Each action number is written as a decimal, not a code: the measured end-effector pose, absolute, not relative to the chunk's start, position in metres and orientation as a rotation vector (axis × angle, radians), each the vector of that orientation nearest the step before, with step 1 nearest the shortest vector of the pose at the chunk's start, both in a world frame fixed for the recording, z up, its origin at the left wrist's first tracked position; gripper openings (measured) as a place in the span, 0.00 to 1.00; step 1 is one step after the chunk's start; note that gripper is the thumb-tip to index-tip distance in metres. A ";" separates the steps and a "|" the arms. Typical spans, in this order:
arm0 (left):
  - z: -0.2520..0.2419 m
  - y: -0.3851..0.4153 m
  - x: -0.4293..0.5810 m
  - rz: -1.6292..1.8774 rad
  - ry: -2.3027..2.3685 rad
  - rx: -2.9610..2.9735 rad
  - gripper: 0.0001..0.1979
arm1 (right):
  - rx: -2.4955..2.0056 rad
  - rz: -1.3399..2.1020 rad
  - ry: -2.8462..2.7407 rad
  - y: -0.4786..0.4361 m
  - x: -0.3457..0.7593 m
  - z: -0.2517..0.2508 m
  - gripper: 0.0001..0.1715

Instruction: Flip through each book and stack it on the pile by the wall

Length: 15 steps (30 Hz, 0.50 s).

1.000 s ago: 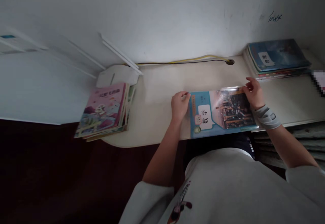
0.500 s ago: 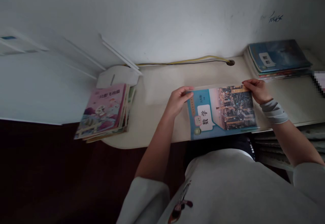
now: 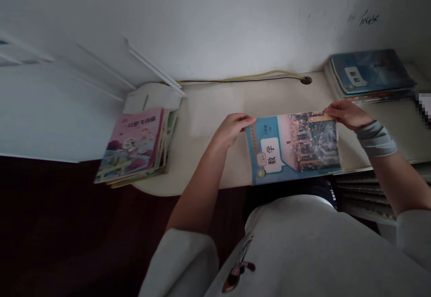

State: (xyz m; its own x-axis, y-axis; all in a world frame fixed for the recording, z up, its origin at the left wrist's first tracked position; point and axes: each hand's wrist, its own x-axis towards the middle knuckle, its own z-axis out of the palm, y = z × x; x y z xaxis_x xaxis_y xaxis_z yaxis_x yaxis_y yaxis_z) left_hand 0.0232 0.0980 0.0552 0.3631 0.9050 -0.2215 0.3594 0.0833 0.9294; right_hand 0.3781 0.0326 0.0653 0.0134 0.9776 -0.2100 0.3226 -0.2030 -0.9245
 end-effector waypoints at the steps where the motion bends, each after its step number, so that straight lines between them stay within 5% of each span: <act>1: 0.055 0.100 0.024 0.592 1.195 1.496 0.19 | -1.590 1.275 -1.300 0.034 0.377 0.062 0.20; 10: 0.063 0.139 0.043 -0.102 1.106 2.113 0.20 | -1.779 1.278 -1.232 0.047 0.372 0.033 0.19; 15: 0.068 0.136 0.087 -0.035 0.936 2.440 0.14 | -1.846 1.186 -1.349 0.048 0.373 0.032 0.22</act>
